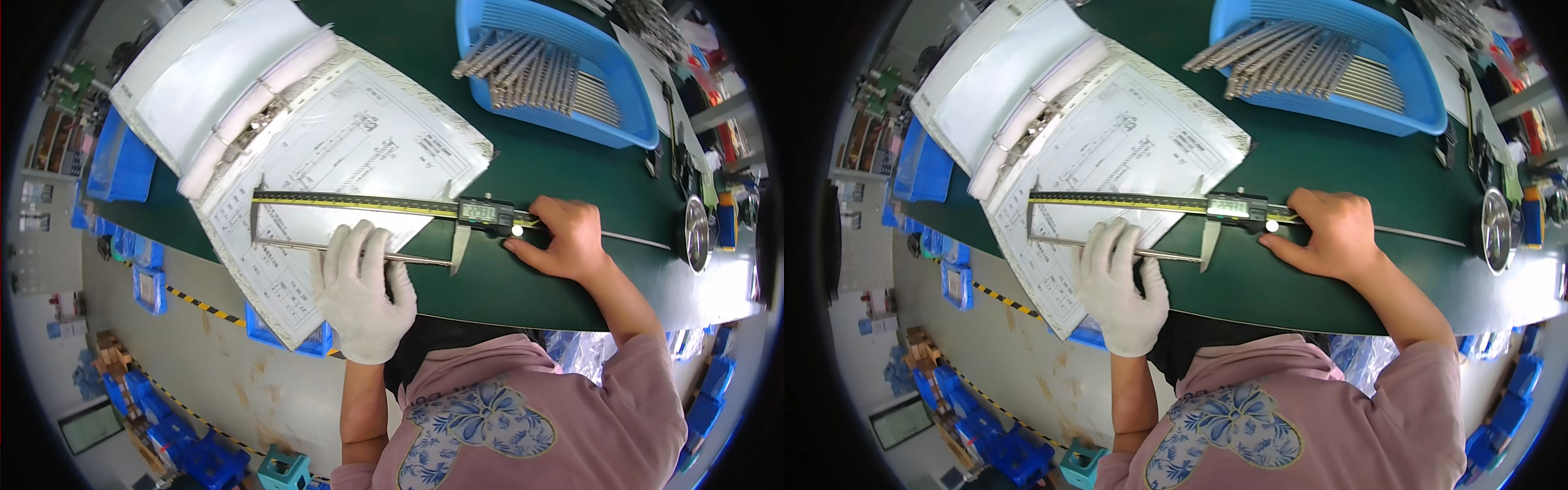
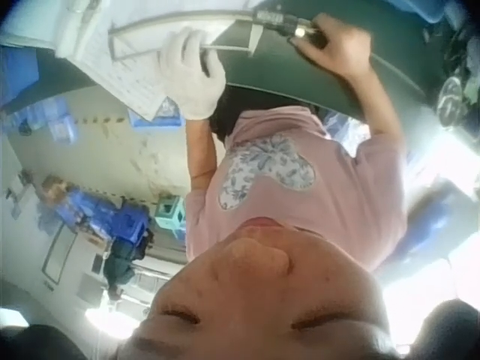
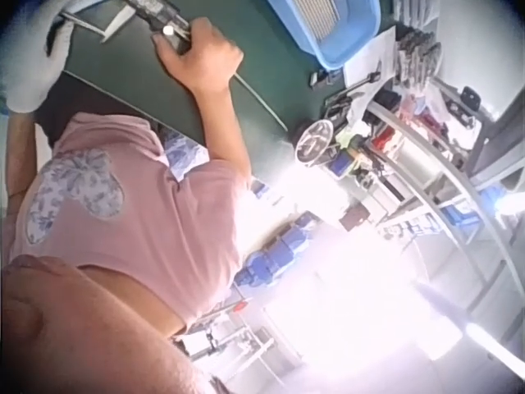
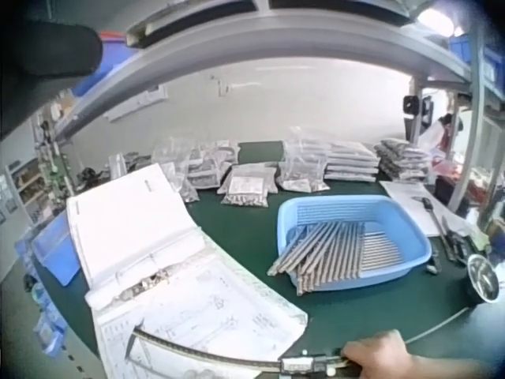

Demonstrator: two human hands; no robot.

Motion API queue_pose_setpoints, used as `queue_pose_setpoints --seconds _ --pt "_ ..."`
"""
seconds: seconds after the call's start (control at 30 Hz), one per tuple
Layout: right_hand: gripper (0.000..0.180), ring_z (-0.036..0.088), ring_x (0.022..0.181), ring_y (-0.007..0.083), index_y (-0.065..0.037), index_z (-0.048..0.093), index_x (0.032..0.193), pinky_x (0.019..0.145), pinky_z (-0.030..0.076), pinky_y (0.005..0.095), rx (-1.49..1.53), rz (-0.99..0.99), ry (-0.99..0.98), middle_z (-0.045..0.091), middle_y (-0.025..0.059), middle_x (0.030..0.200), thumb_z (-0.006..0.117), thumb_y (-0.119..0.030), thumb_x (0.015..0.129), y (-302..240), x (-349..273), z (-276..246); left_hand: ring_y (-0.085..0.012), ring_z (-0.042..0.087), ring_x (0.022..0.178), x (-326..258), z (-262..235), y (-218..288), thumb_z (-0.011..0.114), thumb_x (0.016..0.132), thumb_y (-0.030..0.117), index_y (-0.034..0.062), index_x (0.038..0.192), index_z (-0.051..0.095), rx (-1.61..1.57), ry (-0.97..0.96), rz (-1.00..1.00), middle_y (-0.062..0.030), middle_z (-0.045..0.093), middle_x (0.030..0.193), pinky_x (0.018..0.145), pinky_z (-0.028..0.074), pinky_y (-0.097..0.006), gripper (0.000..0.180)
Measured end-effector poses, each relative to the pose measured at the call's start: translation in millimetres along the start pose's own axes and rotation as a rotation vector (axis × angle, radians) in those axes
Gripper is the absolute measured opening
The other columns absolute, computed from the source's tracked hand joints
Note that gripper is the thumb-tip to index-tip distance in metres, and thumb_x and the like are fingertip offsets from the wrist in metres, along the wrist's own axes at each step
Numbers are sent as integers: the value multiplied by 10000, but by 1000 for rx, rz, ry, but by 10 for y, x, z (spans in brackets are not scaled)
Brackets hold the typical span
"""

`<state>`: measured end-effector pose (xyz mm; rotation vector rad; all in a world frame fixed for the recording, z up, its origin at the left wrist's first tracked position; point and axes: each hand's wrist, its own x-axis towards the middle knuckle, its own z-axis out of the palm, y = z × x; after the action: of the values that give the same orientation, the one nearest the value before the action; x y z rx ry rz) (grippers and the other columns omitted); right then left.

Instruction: Using a digital caliper to measure the length of metal rods at a manufacturing workbench.

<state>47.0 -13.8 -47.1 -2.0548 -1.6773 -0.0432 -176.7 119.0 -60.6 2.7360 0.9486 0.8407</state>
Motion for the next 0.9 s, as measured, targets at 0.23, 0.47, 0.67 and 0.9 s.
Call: queue_pose_setpoints --seconds 0.23,0.47,0.67,0.9 --pt "356 525 476 263 -63 545 685 430 385 343 15 17 -27 521 74 555 759 -334 600 43 -28 5 -314 523 1001 -10 67 -3 572 700 158 69 987 584 -3 33 12 -90 555 1068 852 380 -487 301" --pt "358 521 480 263 -84 532 681 430 389 355 13 -18 3 505 61 560 727 -382 640 61 -44 10 -296 531 985 4 53 30 598 672 126 87 944 612 -35 38 12 -75 558 1051 831 392 -480 275" --pt "366 511 463 274 -82 510 651 425 388 360 -49 -16 -10 511 79 550 727 -376 654 33 -24 24 -277 511 1000 85 -51 -6 633 681 64 95 900 626 -107 -32 48 -63 549 1037 816 395 -430 221" --pt "343 521 476 287 -77 491 660 437 403 388 -33 -35 -44 507 87 550 698 -349 691 9 0 -6 -283 533 899 216 -161 15 597 654 6 49 812 590 -107 -195 207 -79 565 931 742 407 -395 164"
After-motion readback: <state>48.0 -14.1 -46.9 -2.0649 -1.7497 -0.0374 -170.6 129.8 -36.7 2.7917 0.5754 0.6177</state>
